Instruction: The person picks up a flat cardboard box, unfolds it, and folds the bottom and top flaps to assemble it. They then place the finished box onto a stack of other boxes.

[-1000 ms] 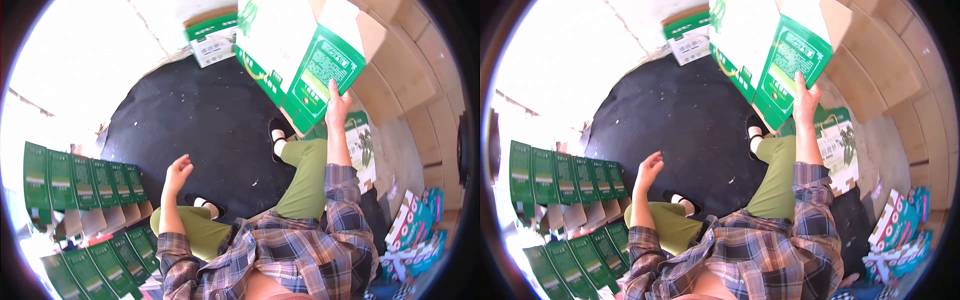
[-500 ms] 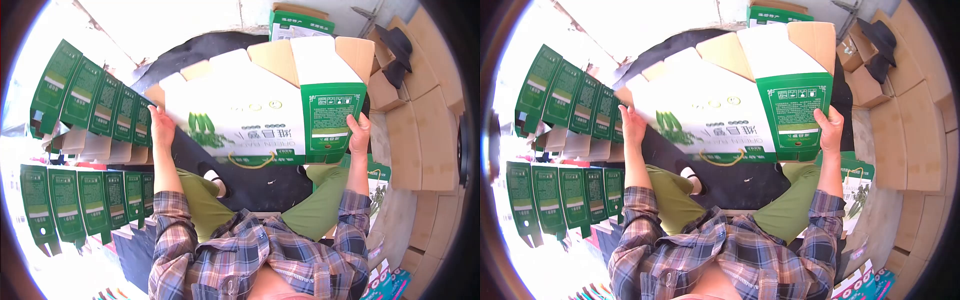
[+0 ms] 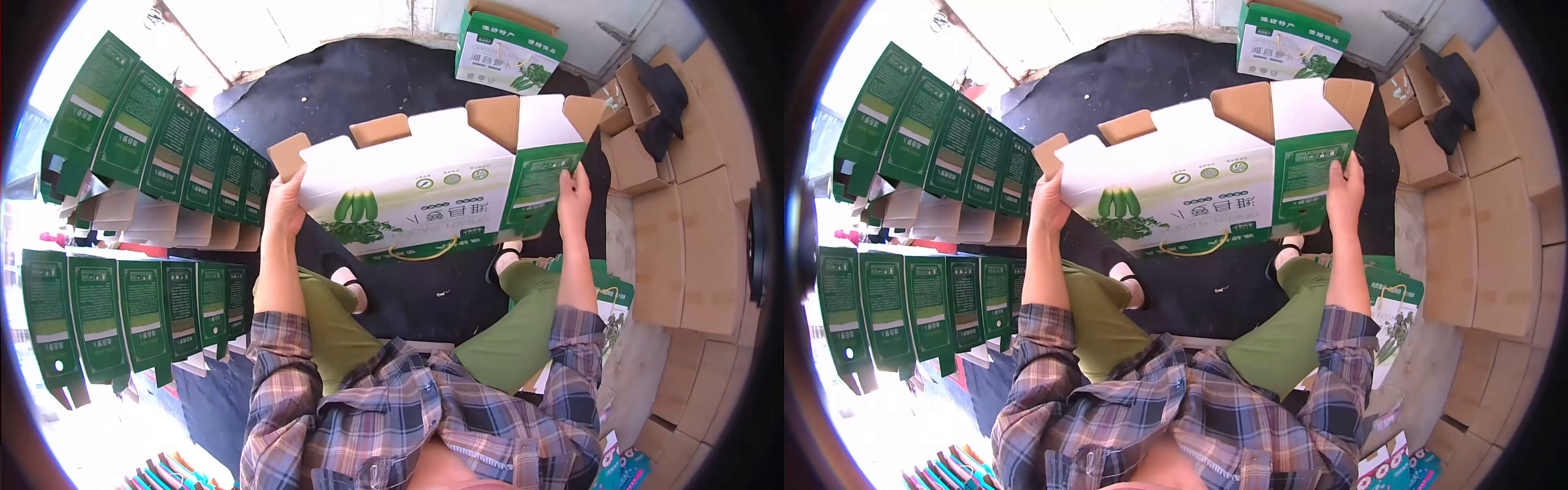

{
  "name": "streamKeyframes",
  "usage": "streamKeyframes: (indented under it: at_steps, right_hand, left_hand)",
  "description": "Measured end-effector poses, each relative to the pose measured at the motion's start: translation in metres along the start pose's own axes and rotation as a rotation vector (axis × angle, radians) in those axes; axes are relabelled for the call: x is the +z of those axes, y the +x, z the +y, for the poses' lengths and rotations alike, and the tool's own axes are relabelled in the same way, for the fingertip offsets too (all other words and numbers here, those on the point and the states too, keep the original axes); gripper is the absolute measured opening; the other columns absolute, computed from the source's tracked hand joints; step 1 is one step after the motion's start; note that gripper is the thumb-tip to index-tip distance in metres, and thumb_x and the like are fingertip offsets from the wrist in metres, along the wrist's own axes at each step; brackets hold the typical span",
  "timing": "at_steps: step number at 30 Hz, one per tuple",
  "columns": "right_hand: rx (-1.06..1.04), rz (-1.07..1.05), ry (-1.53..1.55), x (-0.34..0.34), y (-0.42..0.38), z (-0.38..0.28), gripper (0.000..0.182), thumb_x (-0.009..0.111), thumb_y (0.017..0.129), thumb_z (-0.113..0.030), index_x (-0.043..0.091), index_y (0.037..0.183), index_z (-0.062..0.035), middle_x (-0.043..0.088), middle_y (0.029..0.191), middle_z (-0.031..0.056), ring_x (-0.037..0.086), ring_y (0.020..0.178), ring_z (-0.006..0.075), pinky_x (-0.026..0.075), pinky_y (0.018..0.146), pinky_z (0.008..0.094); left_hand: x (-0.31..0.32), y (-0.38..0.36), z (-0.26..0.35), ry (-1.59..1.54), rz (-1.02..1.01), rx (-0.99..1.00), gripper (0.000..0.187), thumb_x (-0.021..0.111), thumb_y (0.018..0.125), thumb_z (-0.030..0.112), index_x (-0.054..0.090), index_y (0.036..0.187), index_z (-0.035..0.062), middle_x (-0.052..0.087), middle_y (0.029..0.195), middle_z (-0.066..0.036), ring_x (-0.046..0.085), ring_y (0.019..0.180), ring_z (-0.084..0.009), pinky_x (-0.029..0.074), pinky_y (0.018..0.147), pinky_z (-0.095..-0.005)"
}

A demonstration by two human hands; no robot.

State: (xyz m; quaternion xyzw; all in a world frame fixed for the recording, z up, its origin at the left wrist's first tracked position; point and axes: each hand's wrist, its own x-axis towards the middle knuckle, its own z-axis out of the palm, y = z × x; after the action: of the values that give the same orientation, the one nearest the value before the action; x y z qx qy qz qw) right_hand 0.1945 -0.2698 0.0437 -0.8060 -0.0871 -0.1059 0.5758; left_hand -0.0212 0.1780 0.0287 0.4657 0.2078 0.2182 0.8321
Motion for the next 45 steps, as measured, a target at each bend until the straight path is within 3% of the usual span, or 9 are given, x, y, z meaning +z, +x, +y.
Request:
streamKeyframes:
  at_steps: [10, 18, 26, 28, 32, 34, 37, 40, 45]
  right_hand:
    - [0.366, -0.130, 0.120, 0.014, -0.001, 0.007, 0.067, 0.046, 0.095, -0.043, 0.021, 0.147, -0.0110, 0.038, 0.143, 0.0127, 0.041, 0.126, 0.0263, 0.036, 0.097, 0.0452]
    - [0.397, -0.103, 0.211, 0.012, -0.005, 0.003, 0.082, 0.048, 0.085, -0.067, 0.025, 0.144, -0.0145, 0.041, 0.137, 0.0137, 0.040, 0.125, 0.0293, 0.039, 0.093, 0.0550]
    - [0.521, -0.275, 0.331, 0.013, -0.008, 0.018, 0.080, 0.045, 0.082, -0.074, 0.034, 0.138, -0.0178, 0.040, 0.136, 0.0106, 0.039, 0.126, 0.0290, 0.041, 0.092, 0.0556]
    - [0.528, -0.306, 0.352, 0.015, -0.010, 0.011, 0.083, 0.045, 0.081, -0.074, 0.037, 0.137, -0.0149, 0.046, 0.132, 0.0093, 0.045, 0.121, 0.0236, 0.045, 0.090, 0.0442]
    - [0.514, -0.311, 0.367, 0.018, -0.018, 0.005, 0.103, 0.052, 0.075, -0.076, 0.013, 0.149, -0.0158, 0.031, 0.147, 0.0134, 0.029, 0.136, 0.0307, 0.040, 0.094, 0.0523]
    - [0.442, -0.362, 0.322, 0.020, -0.028, -0.011, 0.114, 0.060, 0.072, -0.073, 0.008, 0.149, -0.0078, 0.018, 0.152, 0.0206, 0.022, 0.139, 0.0351, 0.033, 0.101, 0.0552]
    - [0.285, -0.380, 0.059, 0.028, -0.032, -0.004, 0.106, 0.073, 0.074, -0.052, 0.013, 0.148, -0.0036, 0.036, 0.143, 0.0208, 0.049, 0.121, 0.0343, 0.038, 0.102, 0.0370]
    - [0.290, -0.247, -0.275, 0.040, -0.024, 0.030, 0.088, 0.071, 0.079, -0.034, 0.023, 0.145, -0.0024, 0.050, 0.131, 0.0206, 0.053, 0.118, 0.0292, 0.040, 0.099, 0.0347]
    - [0.624, -0.198, -0.059, 0.042, -0.023, 0.042, 0.047, 0.058, 0.089, -0.023, 0.043, 0.129, -0.0045, 0.058, 0.117, 0.0119, 0.060, 0.103, 0.0252, 0.055, 0.067, 0.0392]
  left_hand:
    - [0.036, -0.026, -0.003, 0.167, 0.052, 0.089, 0.019, 0.069, 0.081, 0.005, 0.067, 0.100, 0.0011, 0.068, 0.095, -0.006, 0.063, 0.087, -0.0157, 0.046, 0.081, -0.0306]
    - [0.057, -0.042, -0.019, 0.115, 0.043, 0.155, 0.022, 0.070, 0.084, 0.011, 0.066, 0.103, 0.0004, 0.067, 0.099, -0.007, 0.062, 0.091, -0.0160, 0.048, 0.084, -0.0306]
    - [0.070, -0.036, -0.053, 0.067, 0.126, 0.156, 0.023, 0.063, 0.089, 0.011, 0.062, 0.109, -0.0006, 0.064, 0.107, -0.007, 0.059, 0.099, -0.0172, 0.045, 0.090, -0.0322]
    - [0.068, -0.034, -0.057, 0.101, 0.155, 0.148, 0.025, 0.062, 0.090, 0.012, 0.060, 0.112, -0.0007, 0.063, 0.109, -0.008, 0.058, 0.101, -0.0168, 0.044, 0.091, -0.0319]
    - [0.061, -0.032, -0.059, 0.103, 0.155, 0.142, 0.025, 0.062, 0.090, 0.012, 0.060, 0.112, -0.0004, 0.063, 0.108, -0.008, 0.058, 0.100, -0.0167, 0.044, 0.091, -0.0319]
    - [0.062, -0.035, -0.059, 0.114, 0.149, 0.156, 0.025, 0.062, 0.090, 0.012, 0.060, 0.112, -0.0002, 0.063, 0.108, -0.008, 0.058, 0.100, -0.0169, 0.044, 0.091, -0.0320]
    - [0.064, -0.036, -0.056, 0.110, 0.136, 0.138, 0.025, 0.062, 0.090, 0.013, 0.060, 0.112, -0.0002, 0.063, 0.108, -0.008, 0.058, 0.100, -0.0168, 0.044, 0.091, -0.0318]
    - [0.066, -0.040, -0.056, 0.114, 0.094, 0.131, 0.025, 0.062, 0.090, 0.013, 0.060, 0.111, -0.0003, 0.063, 0.109, -0.008, 0.058, 0.101, -0.0165, 0.044, 0.091, -0.0318]
    - [0.067, -0.038, -0.054, 0.137, 0.105, 0.185, 0.026, 0.062, 0.090, 0.013, 0.059, 0.113, -0.0004, 0.062, 0.109, -0.007, 0.057, 0.099, -0.0161, 0.043, 0.090, -0.0322]
